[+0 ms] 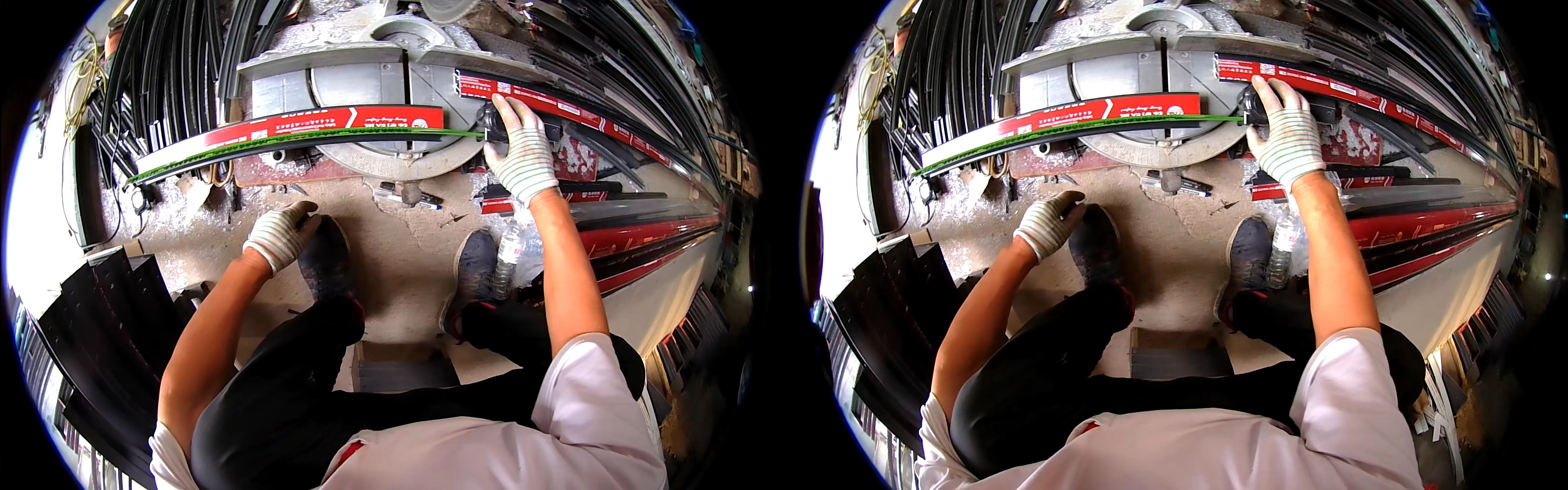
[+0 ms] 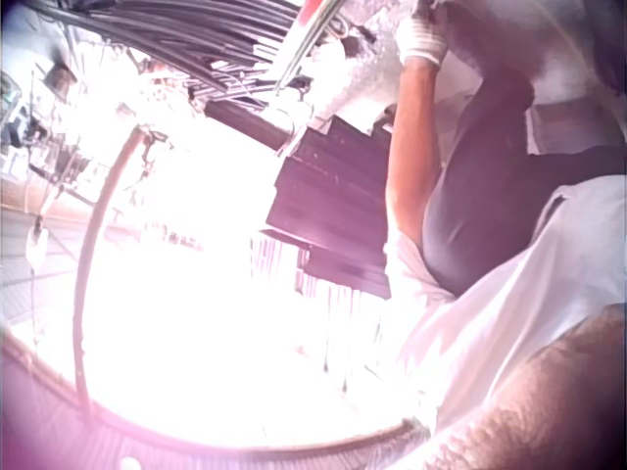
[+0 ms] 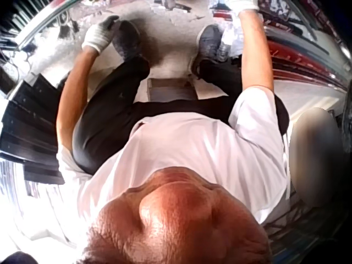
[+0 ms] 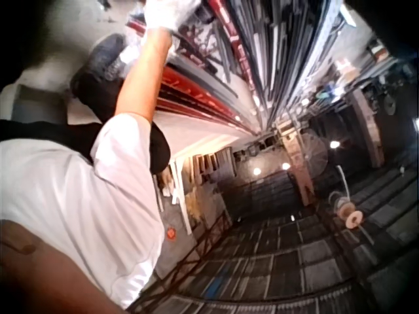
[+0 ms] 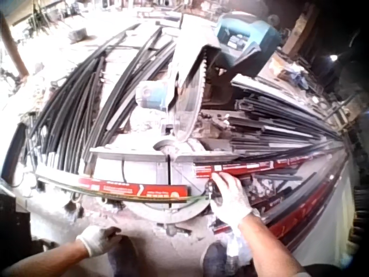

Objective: The person measures a black window frame profile with a tape measure, marks the cut line with a marker, and cuts the profile using a miter saw. The person then fits the cut piece into the frame assembly.

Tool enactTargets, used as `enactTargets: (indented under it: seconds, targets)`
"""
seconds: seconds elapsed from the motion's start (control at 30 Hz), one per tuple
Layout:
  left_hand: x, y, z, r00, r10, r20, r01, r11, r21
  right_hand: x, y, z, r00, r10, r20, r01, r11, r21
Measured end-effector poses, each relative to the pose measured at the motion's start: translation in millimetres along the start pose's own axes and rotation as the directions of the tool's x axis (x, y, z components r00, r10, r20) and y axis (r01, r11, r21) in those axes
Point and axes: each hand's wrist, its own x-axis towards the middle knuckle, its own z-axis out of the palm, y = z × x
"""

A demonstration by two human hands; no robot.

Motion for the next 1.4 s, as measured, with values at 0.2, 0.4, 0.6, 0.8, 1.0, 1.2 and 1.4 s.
enactTargets:
  seconds: [0.2,0.4,0.6,0.8,1.0,1.2,1.4]
  targets:
    - [-3,-2,-3,0.999,0.031,-0.023,-0.031,0.999,0.032,12,2,1,0.995,-0.046,0.085,0.051,0.997,-0.058]
    - [-9,39,-18,0.962,0.265,-0.073,-0.253,0.958,0.136,0,0,-2,0.995,-0.075,0.060,0.069,0.993,0.091]
    - [-23,101,-37,0.677,0.701,-0.224,-0.697,0.709,0.109,-33,-33,-4,0.990,-0.078,0.115,0.063,0.989,0.131]
    - [-11,108,-74,0.563,0.690,-0.455,-0.656,0.708,0.261,-82,-59,12,0.991,-0.045,0.126,0.016,0.974,0.227]
    - [32,38,-116,0.746,0.499,-0.442,-0.174,0.785,0.594,-137,-77,47,0.965,0.005,0.264,-0.059,0.979,0.196]
    - [46,16,-124,0.901,0.268,-0.342,0.067,0.693,0.718,-156,-86,80,0.912,0.041,0.407,-0.124,0.976,0.178]
    - [60,19,-126,0.883,0.305,-0.357,0.096,0.626,0.774,-154,-88,92,0.886,0.044,0.462,-0.139,0.975,0.174]
